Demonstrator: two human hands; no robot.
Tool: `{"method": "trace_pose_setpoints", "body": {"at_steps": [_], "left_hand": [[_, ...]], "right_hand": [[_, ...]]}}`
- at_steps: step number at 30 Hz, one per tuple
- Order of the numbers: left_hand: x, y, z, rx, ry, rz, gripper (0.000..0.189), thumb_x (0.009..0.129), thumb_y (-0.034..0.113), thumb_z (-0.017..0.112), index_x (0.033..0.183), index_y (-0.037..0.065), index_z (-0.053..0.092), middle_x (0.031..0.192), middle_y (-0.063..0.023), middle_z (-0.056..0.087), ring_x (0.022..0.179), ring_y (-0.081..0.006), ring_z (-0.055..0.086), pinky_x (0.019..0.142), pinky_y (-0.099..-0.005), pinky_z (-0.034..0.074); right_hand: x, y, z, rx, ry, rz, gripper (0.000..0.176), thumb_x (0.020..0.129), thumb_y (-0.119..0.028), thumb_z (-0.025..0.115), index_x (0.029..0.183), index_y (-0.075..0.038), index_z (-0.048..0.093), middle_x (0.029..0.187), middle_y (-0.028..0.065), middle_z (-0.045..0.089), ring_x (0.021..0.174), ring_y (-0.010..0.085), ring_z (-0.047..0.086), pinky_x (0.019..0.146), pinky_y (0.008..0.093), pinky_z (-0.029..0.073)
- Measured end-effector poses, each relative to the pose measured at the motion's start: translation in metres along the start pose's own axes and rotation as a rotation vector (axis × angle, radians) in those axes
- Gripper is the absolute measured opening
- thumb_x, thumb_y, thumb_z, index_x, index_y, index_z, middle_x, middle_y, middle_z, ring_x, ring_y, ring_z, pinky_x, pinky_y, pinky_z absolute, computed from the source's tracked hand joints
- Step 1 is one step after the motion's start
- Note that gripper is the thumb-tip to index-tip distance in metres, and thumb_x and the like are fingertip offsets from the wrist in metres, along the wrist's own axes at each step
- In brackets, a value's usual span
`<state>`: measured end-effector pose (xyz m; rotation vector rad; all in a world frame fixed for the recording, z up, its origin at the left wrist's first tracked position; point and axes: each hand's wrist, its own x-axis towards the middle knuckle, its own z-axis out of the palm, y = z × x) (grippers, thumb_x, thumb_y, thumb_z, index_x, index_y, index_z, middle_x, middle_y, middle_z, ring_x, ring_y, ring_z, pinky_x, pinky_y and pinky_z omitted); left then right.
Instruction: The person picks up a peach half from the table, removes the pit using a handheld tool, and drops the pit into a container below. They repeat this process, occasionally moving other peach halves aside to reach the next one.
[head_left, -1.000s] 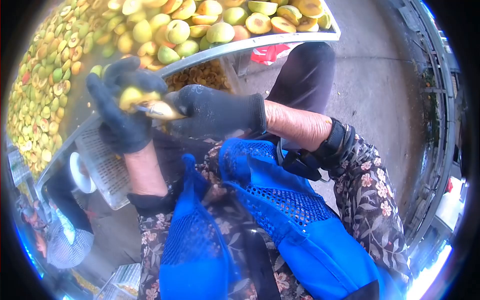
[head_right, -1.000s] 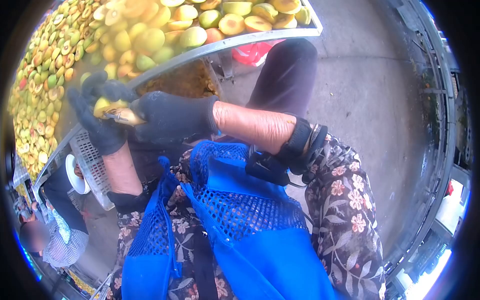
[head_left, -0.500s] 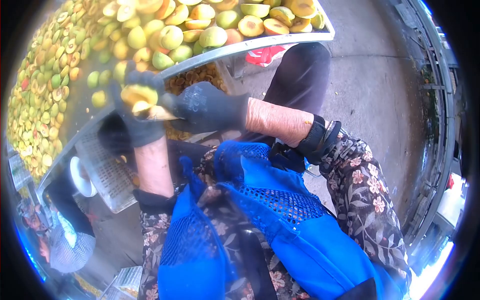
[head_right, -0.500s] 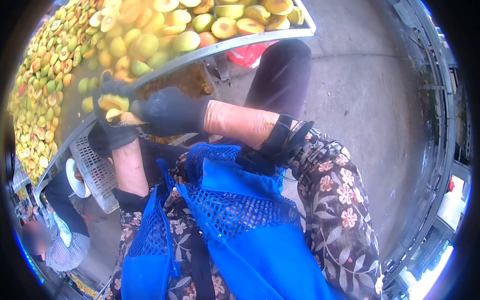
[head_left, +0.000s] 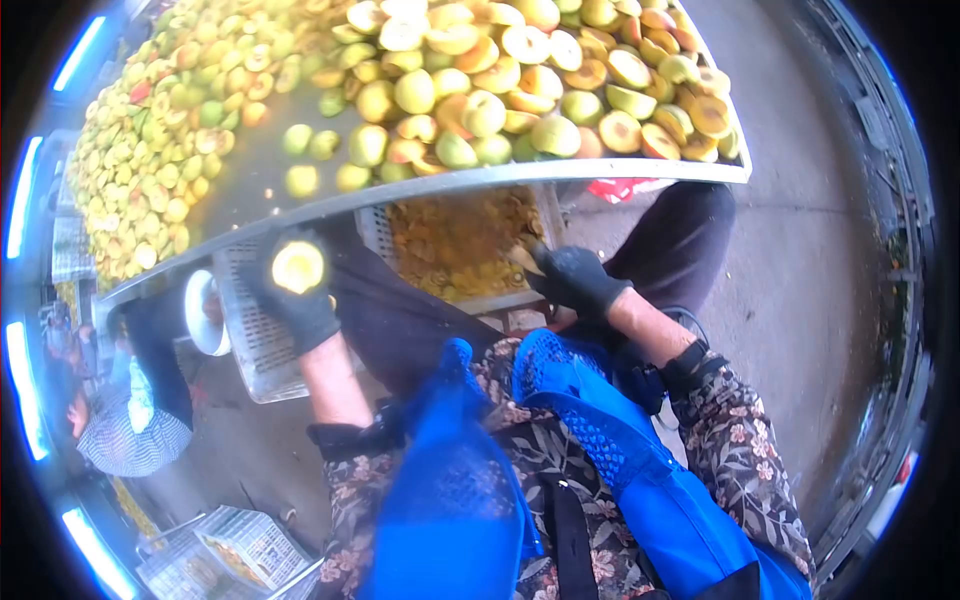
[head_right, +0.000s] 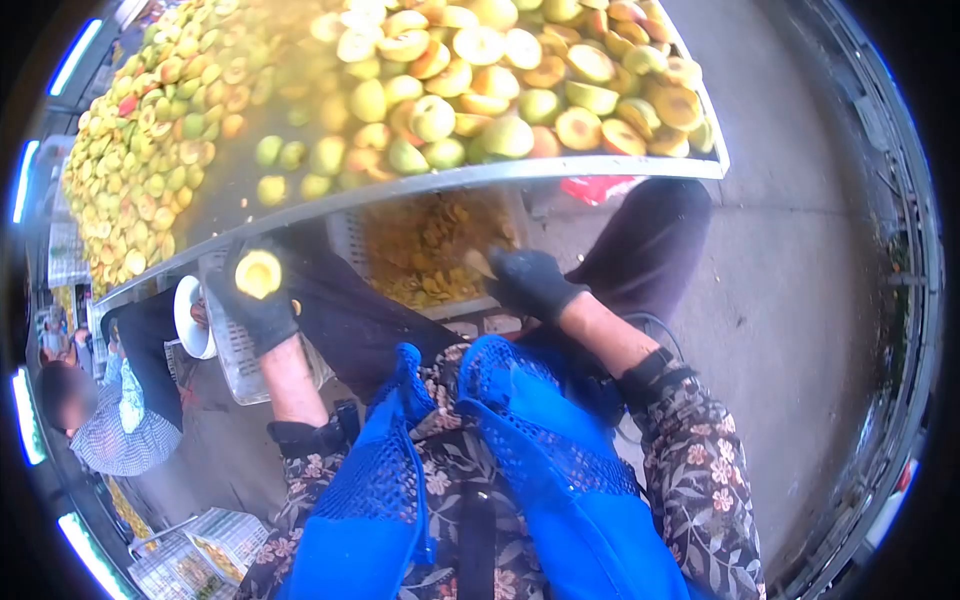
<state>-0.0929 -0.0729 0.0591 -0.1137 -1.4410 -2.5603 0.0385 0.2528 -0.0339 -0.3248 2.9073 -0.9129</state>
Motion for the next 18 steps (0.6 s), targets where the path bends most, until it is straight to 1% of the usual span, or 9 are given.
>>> {"method": "trace_pose_setpoints", "body": {"at_steps": [1,2,3,6,9,12,15,18], "left_hand": [[0.009,0.008,-0.025,-0.105,0.067,-0.029,0.031,0.093,0.022,0.052,0.108,-0.003,0.060,0.096,-0.0138,0.063,0.088,-0.0233,0.062,0.078,-0.0334,0.054],[0.015,0.019,-0.050,0.735,0.033,0.249,0.031,0.093,0.020,0.052,0.112,-0.004,0.059,0.104,-0.0156,0.060,0.094,-0.0246,0.060,0.083,-0.0345,0.051],[0.021,0.028,-0.068,1.578,0.000,0.518,0.032,0.093,0.019,0.052,0.115,-0.004,0.058,0.111,-0.0173,0.058,0.100,-0.0259,0.057,0.089,-0.0355,0.049],[0.057,0.035,-0.080,1.834,-0.166,0.709,0.027,0.087,0.004,0.055,0.113,-0.001,0.059,0.115,-0.0170,0.057,0.105,-0.0276,0.057,0.092,-0.0365,0.046],[0.096,0.008,-0.072,1.591,-0.444,0.619,0.033,0.083,0.017,0.063,0.111,-0.001,0.058,0.112,-0.0178,0.059,0.108,-0.0338,0.055,0.091,-0.0405,0.045],[0.130,-0.033,-0.059,1.728,-0.396,0.403,0.037,0.079,0.019,0.068,0.110,0.002,0.058,0.111,-0.0178,0.059,0.108,-0.0350,0.054,0.090,-0.0421,0.045],[0.154,-0.040,-0.052,1.663,-0.593,0.209,0.041,0.079,0.020,0.068,0.114,0.001,0.057,0.110,-0.0197,0.058,0.104,-0.0371,0.055,0.090,-0.0426,0.045],[0.156,-0.036,-0.049,1.572,-0.536,0.166,0.038,0.082,0.019,0.066,0.114,0.000,0.056,0.108,-0.0173,0.060,0.102,-0.0307,0.057,0.088,-0.0379,0.048]], "right_hand": [[-0.004,0.011,0.010,-0.039,-0.069,0.020,0.028,0.081,-0.029,0.060,0.097,-0.007,0.054,0.069,0.0171,0.062,0.064,0.0384,0.062,0.057,0.0498,0.048],[-0.007,0.015,0.014,-0.042,-0.159,0.089,0.035,0.081,-0.032,0.061,0.103,-0.007,0.053,0.072,0.0180,0.063,0.068,0.0388,0.063,0.061,0.0494,0.049],[-0.010,0.015,0.014,-0.018,-0.185,0.108,0.036,0.081,-0.033,0.060,0.105,-0.007,0.053,0.073,0.0186,0.063,0.069,0.0391,0.063,0.062,0.0495,0.049],[-0.012,0.014,0.014,0.029,-0.248,0.158,0.037,0.082,-0.033,0.060,0.107,-0.007,0.052,0.075,0.0203,0.064,0.072,0.0399,0.063,0.064,0.0499,0.049],[-0.006,0.009,0.008,0.027,-0.258,0.171,0.037,0.083,-0.034,0.059,0.107,-0.006,0.053,0.076,0.0213,0.064,0.074,0.0406,0.063,0.066,0.0504,0.049],[0.004,-0.001,-0.008,0.027,-0.272,0.193,0.036,0.083,-0.035,0.059,0.104,-0.006,0.053,0.076,0.0218,0.064,0.074,0.0411,0.063,0.066,0.0506,0.049],[0.013,-0.004,-0.017,0.032,-0.289,0.242,0.034,0.083,-0.035,0.059,0.101,-0.006,0.053,0.075,0.0224,0.063,0.074,0.0414,0.063,0.066,0.0506,0.048],[0.012,-0.008,-0.018,0.052,-0.267,0.212,0.033,0.084,-0.035,0.059,0.098,-0.006,0.052,0.074,0.0226,0.062,0.073,0.0421,0.062,0.065,0.0511,0.047]]}}
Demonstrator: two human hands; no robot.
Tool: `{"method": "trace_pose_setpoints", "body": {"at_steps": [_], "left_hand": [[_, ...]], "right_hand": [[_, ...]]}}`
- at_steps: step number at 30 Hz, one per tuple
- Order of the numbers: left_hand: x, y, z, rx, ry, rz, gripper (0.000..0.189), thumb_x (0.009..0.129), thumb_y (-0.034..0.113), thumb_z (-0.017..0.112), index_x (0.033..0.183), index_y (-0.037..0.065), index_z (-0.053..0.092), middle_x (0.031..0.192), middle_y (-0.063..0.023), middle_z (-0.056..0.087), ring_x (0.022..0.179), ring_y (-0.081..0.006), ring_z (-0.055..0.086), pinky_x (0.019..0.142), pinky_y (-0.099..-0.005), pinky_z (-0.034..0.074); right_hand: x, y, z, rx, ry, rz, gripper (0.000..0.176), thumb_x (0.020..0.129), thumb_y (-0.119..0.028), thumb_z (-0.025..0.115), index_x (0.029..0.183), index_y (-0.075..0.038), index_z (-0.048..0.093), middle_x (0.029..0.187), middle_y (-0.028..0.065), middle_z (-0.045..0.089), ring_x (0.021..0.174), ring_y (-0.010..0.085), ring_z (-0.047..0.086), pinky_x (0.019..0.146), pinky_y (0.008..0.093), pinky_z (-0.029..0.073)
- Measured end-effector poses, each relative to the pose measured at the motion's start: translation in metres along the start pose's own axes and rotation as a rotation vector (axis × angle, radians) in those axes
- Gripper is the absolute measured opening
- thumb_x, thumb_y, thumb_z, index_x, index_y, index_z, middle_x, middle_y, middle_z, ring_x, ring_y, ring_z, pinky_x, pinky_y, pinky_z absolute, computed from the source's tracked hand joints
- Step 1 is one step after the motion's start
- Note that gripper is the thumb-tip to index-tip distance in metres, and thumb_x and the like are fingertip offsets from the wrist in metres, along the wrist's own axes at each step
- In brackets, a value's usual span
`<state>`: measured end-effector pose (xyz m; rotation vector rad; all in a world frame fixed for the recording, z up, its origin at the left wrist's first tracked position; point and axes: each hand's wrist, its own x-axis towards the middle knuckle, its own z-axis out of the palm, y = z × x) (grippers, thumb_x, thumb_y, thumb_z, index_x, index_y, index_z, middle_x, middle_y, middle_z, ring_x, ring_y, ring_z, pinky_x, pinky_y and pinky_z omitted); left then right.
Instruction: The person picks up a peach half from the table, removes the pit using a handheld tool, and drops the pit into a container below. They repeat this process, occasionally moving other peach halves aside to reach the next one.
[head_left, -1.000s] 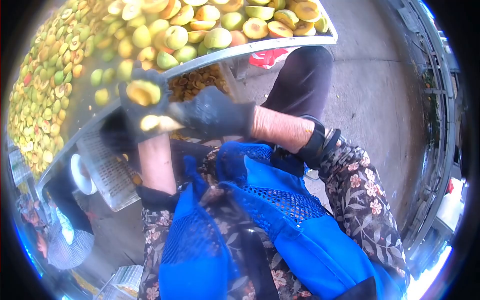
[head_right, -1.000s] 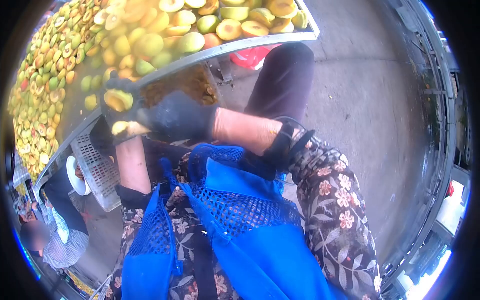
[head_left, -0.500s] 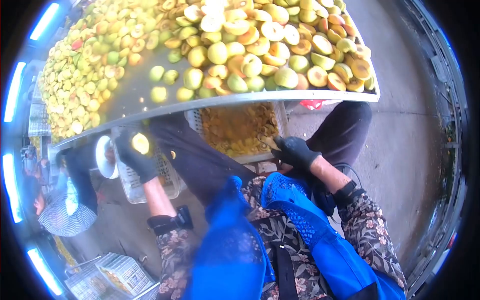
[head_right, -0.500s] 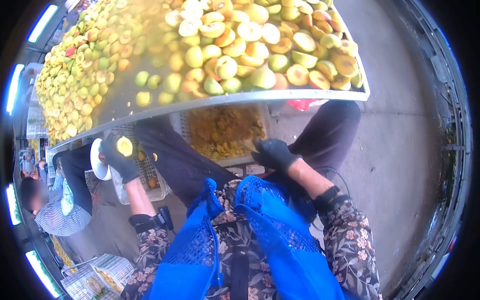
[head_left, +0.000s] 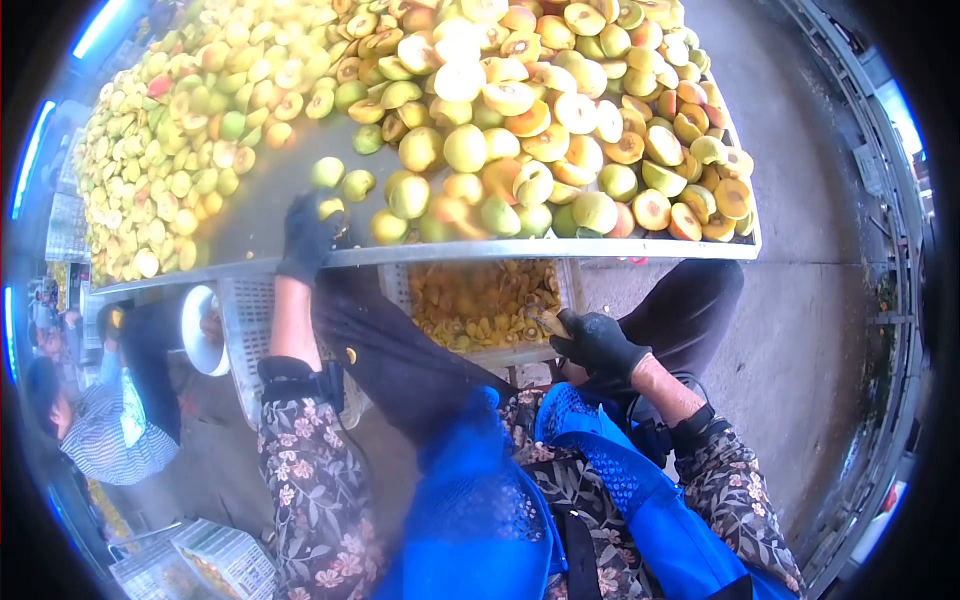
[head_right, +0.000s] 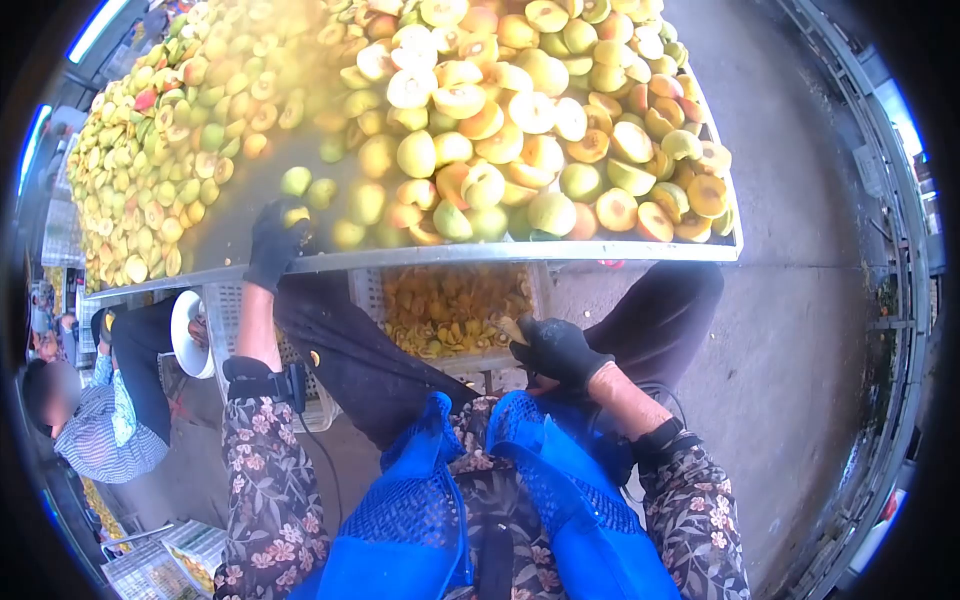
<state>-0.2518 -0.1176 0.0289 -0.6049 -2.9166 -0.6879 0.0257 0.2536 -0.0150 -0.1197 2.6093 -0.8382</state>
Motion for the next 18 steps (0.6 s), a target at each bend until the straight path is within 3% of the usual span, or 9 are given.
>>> {"method": "trace_pose_setpoints", "body": {"at_steps": [3,6,9,11,14,17,18], "left_hand": [[-0.016,0.051,-0.032,-0.813,0.044,-0.392,0.035,0.085,0.018,0.064,0.114,0.000,0.055,0.106,-0.0128,0.060,0.099,-0.0214,0.059,0.086,-0.0302,0.049],[-0.049,0.087,-0.036,-0.930,0.145,-0.285,0.036,0.085,0.019,0.067,0.111,-0.003,0.055,0.105,-0.0112,0.060,0.093,-0.0172,0.059,0.080,-0.0328,0.053],[-0.077,0.142,-0.017,-0.820,0.375,-0.141,0.045,0.083,0.019,0.070,0.116,-0.004,0.050,0.108,-0.0124,0.061,0.092,-0.0191,0.061,0.080,-0.0325,0.052],[-0.089,0.168,-0.007,-0.515,0.425,-0.006,0.053,0.079,0.019,0.073,0.119,-0.004,0.047,0.111,-0.0144,0.061,0.092,-0.0218,0.062,0.082,-0.0328,0.051],[-0.108,0.207,0.002,-0.006,0.497,0.036,0.067,0.075,0.021,0.077,0.125,-0.005,0.041,0.112,-0.0175,0.061,0.093,-0.0270,0.062,0.084,-0.0358,0.049],[-0.123,0.215,0.014,0.145,0.620,0.176,0.077,0.074,0.027,0.077,0.132,-0.004,0.036,0.101,-0.0167,0.062,0.097,-0.0330,0.057,0.085,-0.0432,0.043],[-0.127,0.217,0.015,0.198,0.636,0.182,0.072,0.079,0.028,0.072,0.134,-0.002,0.035,0.094,-0.0135,0.065,0.099,-0.0318,0.055,0.086,-0.0433,0.041]], "right_hand": [[0.001,-0.005,0.001,0.034,0.026,-0.042,0.033,0.085,-0.035,0.058,0.098,-0.006,0.051,0.072,0.0220,0.062,0.071,0.0424,0.061,0.065,0.0520,0.046],[0.007,-0.022,-0.010,0.117,0.146,-0.126,0.029,0.084,-0.031,0.063,0.098,-0.008,0.052,0.070,0.0212,0.060,0.067,0.0418,0.060,0.060,0.0507,0.046],[0.011,-0.049,-0.026,0.234,0.219,-0.210,0.027,0.084,-0.027,0.065,0.100,-0.008,0.053,0.071,0.0203,0.060,0.067,0.0410,0.060,0.059,0.0488,0.046],[0.013,-0.064,-0.033,0.291,0.265,-0.263,0.027,0.083,-0.024,0.065,0.103,-0.008,0.053,0.072,0.0194,0.060,0.067,0.0404,0.060,0.058,0.0478,0.045],[0.005,-0.084,-0.038,0.323,0.359,-0.337,0.029,0.082,-0.021,0.066,0.106,-0.009,0.053,0.070,0.0177,0.058,0.065,0.0390,0.060,0.056,0.0461,0.045],[-0.011,-0.098,-0.044,0.288,0.479,-0.415,0.030,0.081,-0.019,0.067,0.107,-0.010,0.054,0.067,0.0153,0.057,0.061,0.0367,0.060,0.053,0.0446,0.046],[-0.014,-0.100,-0.044,0.274,0.524,-0.434,0.030,0.081,-0.019,0.067,0.106,-0.011,0.054,0.066,0.0145,0.057,0.060,0.0358,0.060,0.052,0.0442,0.046]]}}
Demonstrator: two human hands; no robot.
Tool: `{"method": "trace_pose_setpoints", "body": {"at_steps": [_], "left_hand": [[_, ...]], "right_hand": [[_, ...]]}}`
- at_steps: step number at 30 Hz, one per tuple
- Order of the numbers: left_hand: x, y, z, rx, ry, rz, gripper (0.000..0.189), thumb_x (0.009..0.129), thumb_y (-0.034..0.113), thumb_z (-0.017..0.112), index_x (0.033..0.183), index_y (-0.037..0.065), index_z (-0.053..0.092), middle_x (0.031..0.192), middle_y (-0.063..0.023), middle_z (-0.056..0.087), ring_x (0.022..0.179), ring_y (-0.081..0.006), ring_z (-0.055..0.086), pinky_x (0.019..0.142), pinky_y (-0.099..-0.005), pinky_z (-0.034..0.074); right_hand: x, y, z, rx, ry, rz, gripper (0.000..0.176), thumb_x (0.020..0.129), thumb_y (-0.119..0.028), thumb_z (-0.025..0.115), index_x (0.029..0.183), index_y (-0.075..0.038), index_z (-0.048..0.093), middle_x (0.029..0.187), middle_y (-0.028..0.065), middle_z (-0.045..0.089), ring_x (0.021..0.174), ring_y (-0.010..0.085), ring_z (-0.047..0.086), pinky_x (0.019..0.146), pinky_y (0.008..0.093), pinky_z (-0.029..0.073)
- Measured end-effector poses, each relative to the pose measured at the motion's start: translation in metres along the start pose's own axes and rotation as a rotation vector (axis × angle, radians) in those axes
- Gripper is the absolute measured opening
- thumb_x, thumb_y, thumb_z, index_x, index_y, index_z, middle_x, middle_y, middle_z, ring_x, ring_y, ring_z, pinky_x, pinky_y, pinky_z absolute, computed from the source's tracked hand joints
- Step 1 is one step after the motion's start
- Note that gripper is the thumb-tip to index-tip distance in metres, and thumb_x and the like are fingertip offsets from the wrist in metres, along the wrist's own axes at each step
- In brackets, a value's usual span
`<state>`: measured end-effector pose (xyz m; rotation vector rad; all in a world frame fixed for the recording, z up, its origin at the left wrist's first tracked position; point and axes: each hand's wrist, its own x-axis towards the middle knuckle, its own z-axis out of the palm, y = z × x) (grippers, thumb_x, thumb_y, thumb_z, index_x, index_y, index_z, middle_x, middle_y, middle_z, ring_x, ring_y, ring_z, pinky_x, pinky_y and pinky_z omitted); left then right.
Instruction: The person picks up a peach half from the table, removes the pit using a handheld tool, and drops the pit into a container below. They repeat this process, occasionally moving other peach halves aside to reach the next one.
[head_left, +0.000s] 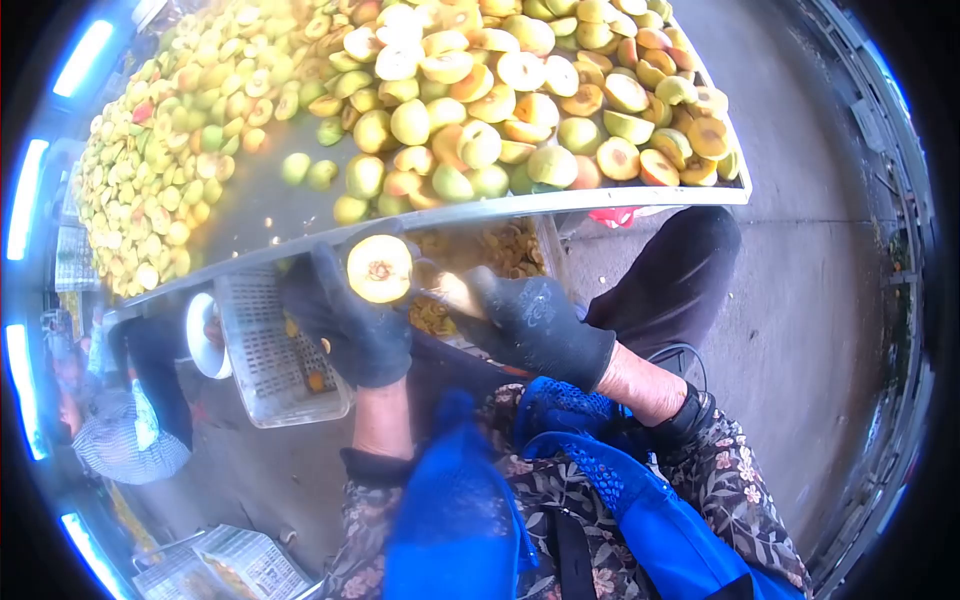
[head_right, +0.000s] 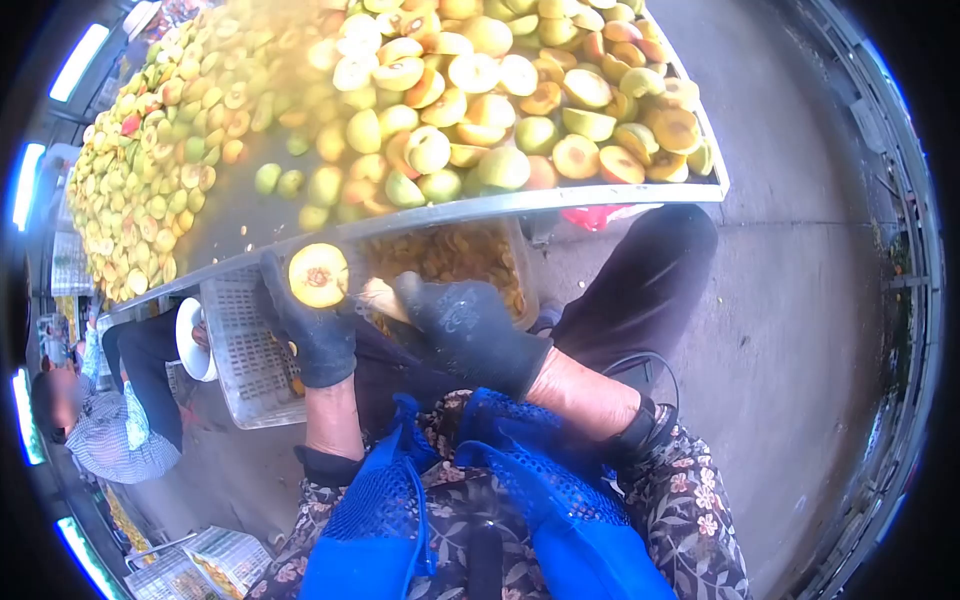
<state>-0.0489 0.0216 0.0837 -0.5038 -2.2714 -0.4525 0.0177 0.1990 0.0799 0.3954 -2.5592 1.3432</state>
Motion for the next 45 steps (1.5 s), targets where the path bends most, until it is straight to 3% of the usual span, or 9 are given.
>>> {"method": "trace_pose_setpoints", "body": {"at_steps": [3,8,14,18,24,31,37,42,45], "left_hand": [[-0.006,0.004,-0.001,-0.001,0.044,0.032,0.054,0.088,0.026,0.063,0.129,-0.001,0.041,0.089,-0.0136,0.064,0.104,-0.0284,0.052,0.088,-0.0442,0.038],[0.018,0.056,-0.022,-0.442,-0.107,-0.478,0.031,0.097,0.024,0.047,0.102,-0.003,0.060,0.092,-0.0161,0.063,0.091,-0.0249,0.057,0.077,-0.0397,0.043],[0.008,0.037,-0.003,-0.089,-0.005,-0.251,0.041,0.100,0.024,0.037,0.081,0.001,0.066,0.077,-0.0125,0.065,0.068,-0.0213,0.060,0.065,-0.0334,0.045],[0.004,0.017,-0.012,-0.297,-0.325,-0.187,0.020,0.095,0.013,0.048,0.106,-0.001,0.056,0.093,-0.0144,0.061,0.085,-0.0229,0.057,0.074,-0.0369,0.045],[0.024,0.028,-0.021,-1.069,-0.624,-0.692,0.049,0.101,0.032,0.033,0.086,-0.001,0.066,0.079,-0.0044,0.065,0.073,-0.0124,0.060,0.074,-0.0280,0.048],[0.016,0.067,-0.005,-0.850,-0.076,-0.600,0.057,0.101,0.040,0.026,0.106,-0.003,0.063,0.079,-0.0064,0.066,0.073,-0.0163,0.062,0.073,-0.0266,0.049],[0.018,0.050,0.000,-0.646,-0.167,-0.230,0.055,0.102,0.038,0.027,0.111,-0.010,0.053,0.071,-0.0108,0.066,0.065,-0.0189,0.063,0.064,-0.0287,0.052],[0.029,0.063,-0.011,-1.166,-0.196,-0.796,0.053,0.100,0.033,0.031,0.090,-0.011,0.059,0.071,-0.0149,0.065,0.061,-0.0186,0.063,0.059,-0.0267,0.052],[0.036,0.072,-0.018,-1.041,-0.201,-0.797,0.058,0.101,0.037,0.025,0.091,-0.009,0.060,0.070,-0.0145,0.065,0.060,-0.0190,0.062,0.059,-0.0266,0.050]], "right_hand": [[-0.002,-0.011,-0.006,-0.069,0.057,-0.041,0.028,0.080,-0.019,0.068,0.101,-0.009,0.052,0.062,0.0127,0.055,0.053,0.0340,0.058,0.047,0.0444,0.044],[-0.015,-0.013,0.004,-0.131,0.040,0.027,0.025,0.082,-0.021,0.065,0.092,-0.006,0.049,0.057,0.0113,0.053,0.047,0.0330,0.056,0.043,0.0445,0.041],[-0.016,-0.014,0.009,-0.059,0.032,-0.009,0.024,0.085,-0.022,0.059,0.092,-0.004,0.045,0.058,0.0135,0.056,0.055,0.0358,0.060,0.047,0.0459,0.044],[-0.014,-0.001,0.006,-0.249,-0.083,-0.074,0.021,0.081,-0.019,0.059,0.088,-0.004,0.046,0.056,0.0121,0.055,0.049,0.0310,0.059,0.042,0.0431,0.042],[-0.011,0.008,0.001,-0.274,-0.170,-0.160,0.020,0.076,-0.009,0.059,0.089,-0.002,0.045,0.057,0.0122,0.054,0.049,0.0320,0.058,0.044,0.0443,0.043],[-0.011,-0.002,0.022,0.110,0.011,0.020,0.021,0.079,-0.013,0.060,0.090,-0.002,0.047,0.059,0.0159,0.054,0.054,0.0387,0.057,0.050,0.0480,0.044],[-0.018,0.002,0.022,0.025,-0.002,-0.003,0.029,0.083,-0.030,0.063,0.093,-0.005,0.053,0.062,0.0173,0.056,0.058,0.0369,0.059,0.051,0.0455,0.045],[-0.021,-0.002,0.023,0.168,-0.015,0.046,0.025,0.087,-0.028,0.059,0.089,-0.004,0.053,0.064,0.0171,0.058,0.057,0.0375,0.058,0.051,0.0451,0.045],[-0.022,0.000,0.015,0.092,-0.014,-0.045,0.026,0.088,-0.027,0.058,0.092,-0.003,0.053,0.064,0.0180,0.057,0.057,0.0381,0.058,0.052,0.0463,0.044]]}}
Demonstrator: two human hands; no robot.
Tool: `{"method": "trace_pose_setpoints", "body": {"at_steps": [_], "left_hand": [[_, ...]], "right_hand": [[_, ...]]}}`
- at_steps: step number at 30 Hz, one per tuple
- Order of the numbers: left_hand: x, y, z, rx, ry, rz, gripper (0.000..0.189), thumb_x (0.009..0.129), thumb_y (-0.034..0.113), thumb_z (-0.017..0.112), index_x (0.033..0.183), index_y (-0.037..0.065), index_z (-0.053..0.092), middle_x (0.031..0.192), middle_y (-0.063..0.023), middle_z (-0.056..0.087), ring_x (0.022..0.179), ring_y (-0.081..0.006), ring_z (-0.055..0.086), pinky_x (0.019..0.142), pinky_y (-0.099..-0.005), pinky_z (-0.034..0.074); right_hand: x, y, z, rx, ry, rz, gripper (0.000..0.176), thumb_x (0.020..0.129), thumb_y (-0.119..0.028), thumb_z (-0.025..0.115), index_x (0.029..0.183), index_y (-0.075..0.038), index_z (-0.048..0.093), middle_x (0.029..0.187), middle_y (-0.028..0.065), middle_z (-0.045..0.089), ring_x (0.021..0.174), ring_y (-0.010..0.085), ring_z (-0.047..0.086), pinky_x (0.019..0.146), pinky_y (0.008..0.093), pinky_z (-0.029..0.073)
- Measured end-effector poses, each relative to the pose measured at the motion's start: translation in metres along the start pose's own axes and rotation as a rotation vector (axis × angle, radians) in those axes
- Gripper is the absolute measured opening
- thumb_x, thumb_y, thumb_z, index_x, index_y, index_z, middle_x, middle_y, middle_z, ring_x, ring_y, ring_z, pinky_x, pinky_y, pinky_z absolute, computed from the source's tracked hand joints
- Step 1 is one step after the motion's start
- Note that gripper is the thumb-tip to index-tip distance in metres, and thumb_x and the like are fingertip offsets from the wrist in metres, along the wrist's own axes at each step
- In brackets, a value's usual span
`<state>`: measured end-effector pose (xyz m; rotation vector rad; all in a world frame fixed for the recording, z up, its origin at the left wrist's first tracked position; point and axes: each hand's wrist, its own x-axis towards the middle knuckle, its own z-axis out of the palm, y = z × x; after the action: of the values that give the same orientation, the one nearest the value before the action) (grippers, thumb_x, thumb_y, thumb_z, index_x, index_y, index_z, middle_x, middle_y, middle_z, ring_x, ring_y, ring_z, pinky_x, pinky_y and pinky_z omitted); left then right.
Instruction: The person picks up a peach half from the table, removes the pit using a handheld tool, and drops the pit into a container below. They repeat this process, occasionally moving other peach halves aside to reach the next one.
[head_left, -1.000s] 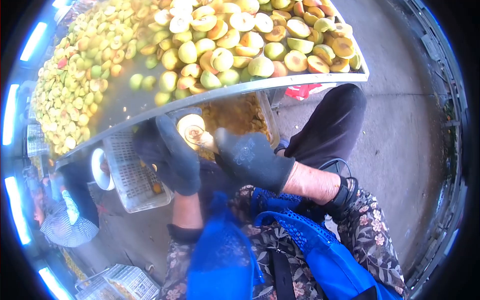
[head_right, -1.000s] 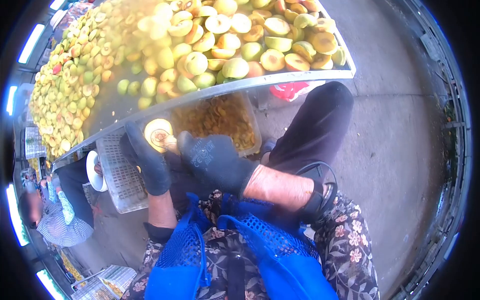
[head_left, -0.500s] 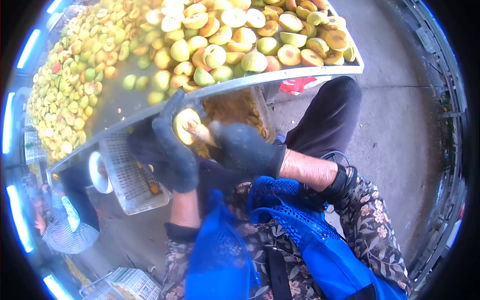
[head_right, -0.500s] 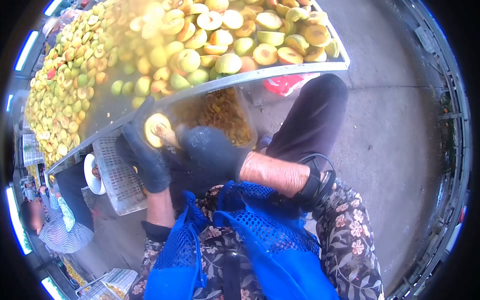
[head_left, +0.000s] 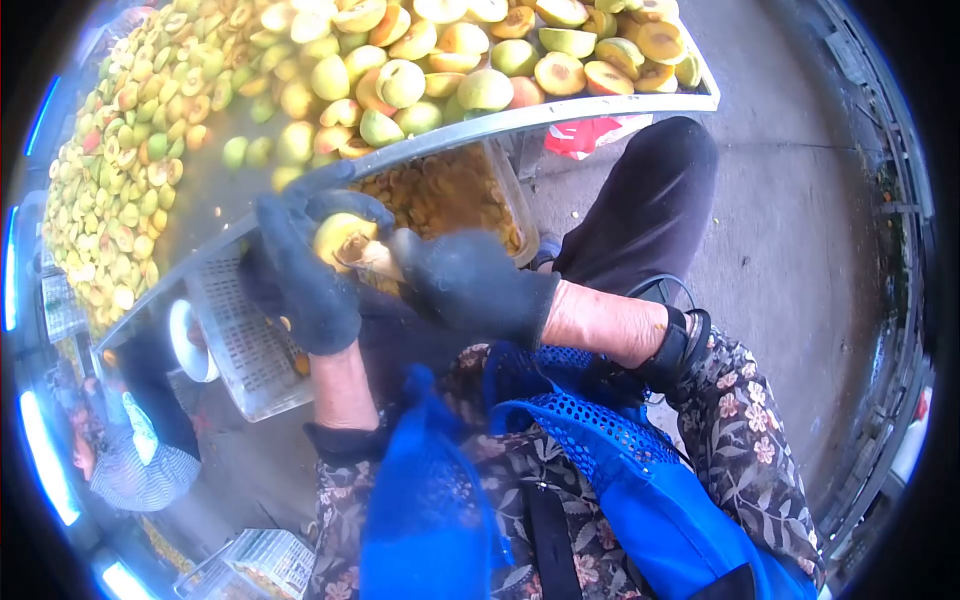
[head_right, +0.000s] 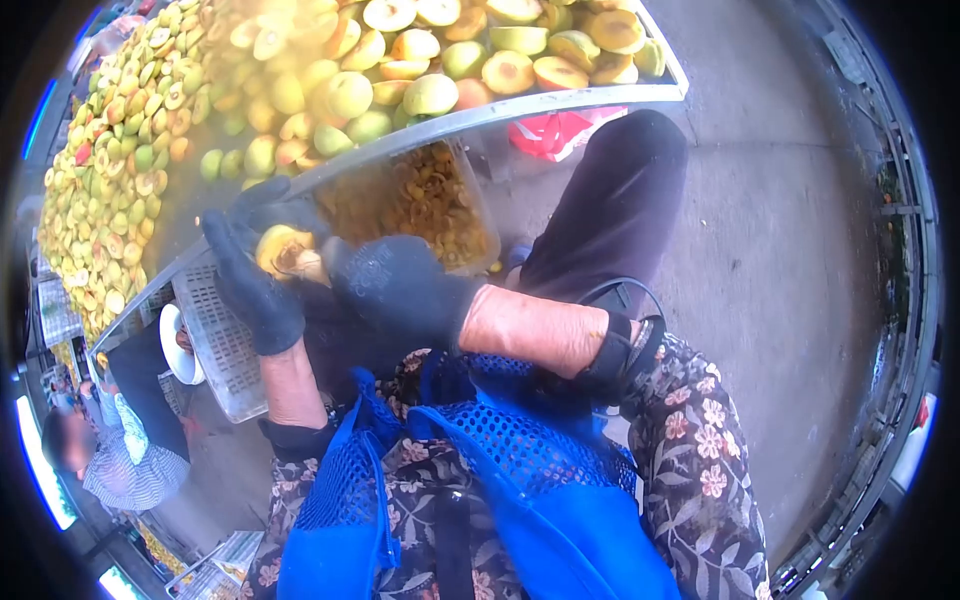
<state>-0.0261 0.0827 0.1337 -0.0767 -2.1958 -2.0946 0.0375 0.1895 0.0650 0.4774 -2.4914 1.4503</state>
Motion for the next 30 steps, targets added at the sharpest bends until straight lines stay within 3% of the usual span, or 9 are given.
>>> {"method": "trace_pose_setpoints", "body": {"at_steps": [5,8,11,16,18,20,23,26,30], "left_hand": [[0.009,-0.012,-0.018,-0.162,-0.267,0.016,0.060,0.102,0.041,0.023,0.095,-0.006,0.060,0.066,-0.0124,0.063,0.061,-0.0181,0.060,0.062,-0.0272,0.050],[0.019,-0.022,-0.022,0.019,-0.392,0.003,0.058,0.102,0.042,0.023,0.098,-0.005,0.058,0.067,-0.0113,0.063,0.062,-0.0180,0.060,0.064,-0.0275,0.050],[0.015,-0.015,-0.011,0.164,-0.318,0.214,0.054,0.102,0.041,0.026,0.105,-0.006,0.053,0.074,-0.0116,0.063,0.065,-0.0177,0.060,0.067,-0.0278,0.050],[0.018,-0.029,-0.005,0.431,-0.221,0.683,0.051,0.102,0.040,0.027,0.108,-0.005,0.050,0.079,-0.0122,0.063,0.066,-0.0183,0.060,0.066,-0.0286,0.050],[0.021,-0.025,-0.007,0.324,-0.281,0.515,0.053,0.101,0.042,0.026,0.107,-0.004,0.051,0.080,-0.0121,0.062,0.065,-0.0188,0.059,0.064,-0.0290,0.050],[0.024,-0.016,-0.014,-0.012,-0.374,-0.027,0.054,0.101,0.045,0.026,0.106,-0.003,0.052,0.080,-0.0118,0.060,0.064,-0.0193,0.058,0.061,-0.0295,0.049],[0.018,-0.018,-0.005,-0.419,-0.221,-0.019,0.058,0.100,0.047,0.025,0.101,-0.002,0.055,0.076,-0.0107,0.057,0.062,-0.0195,0.057,0.058,-0.0299,0.049],[0.022,-0.024,-0.006,-0.784,-0.406,-0.024,0.058,0.100,0.047,0.024,0.104,-0.002,0.055,0.075,-0.0095,0.055,0.062,-0.0199,0.056,0.057,-0.0302,0.049],[0.017,-0.019,0.012,-0.404,0.031,-0.099,0.059,0.099,0.048,0.027,0.112,-0.003,0.053,0.077,-0.0083,0.055,0.065,-0.0207,0.056,0.058,-0.0316,0.049]], "right_hand": [[0.003,0.023,0.012,0.301,-0.011,0.028,0.025,0.090,-0.023,0.058,0.103,-0.001,0.055,0.064,0.0173,0.057,0.057,0.0362,0.058,0.053,0.0466,0.044],[0.008,0.011,-0.012,-0.180,-0.217,0.009,0.028,0.091,-0.020,0.056,0.111,0.000,0.055,0.066,0.0158,0.058,0.059,0.0345,0.060,0.055,0.0453,0.045],[0.004,0.022,0.007,0.166,0.063,-0.050,0.031,0.092,-0.019,0.056,0.117,-0.001,0.054,0.065,0.0134,0.058,0.059,0.0332,0.060,0.055,0.0434,0.046],[0.015,-0.004,-0.028,-0.101,-0.251,0.091,0.027,0.088,-0.024,0.059,0.105,-0.002,0.059,0.080,0.0197,0.063,0.076,0.0351,0.063,0.067,0.0414,0.047],[0.011,-0.005,-0.028,-0.005,-0.260,0.151,0.029,0.086,-0.025,0.062,0.104,-0.003,0.061,0.085,0.0195,0.065,0.080,0.0302,0.063,0.071,0.0394,0.047],[0.011,0.001,-0.016,0.407,-0.106,0.180,0.032,0.086,-0.023,0.064,0.112,-0.003,0.060,0.084,0.0123,0.067,0.075,0.0165,0.063,0.066,0.0355,0.047],[0.013,0.005,-0.006,0.567,-0.176,0.152,0.035,0.085,-0.022,0.065,0.114,-0.003,0.060,0.083,0.0104,0.067,0.075,0.0126,0.059,0.069,0.0340,0.046],[0.017,0.007,-0.010,0.642,-0.196,0.129,0.032,0.087,-0.021,0.063,0.113,-0.003,0.059,0.085,0.0114,0.066,0.072,0.0199,0.063,0.067,0.0364,0.048],[0.012,-0.002,-0.022,0.062,-0.084,0.018,0.030,0.088,-0.021,0.059,0.112,-0.004,0.057,0.079,0.0142,0.064,0.067,0.0325,0.064,0.061,0.0406,0.048]]}}
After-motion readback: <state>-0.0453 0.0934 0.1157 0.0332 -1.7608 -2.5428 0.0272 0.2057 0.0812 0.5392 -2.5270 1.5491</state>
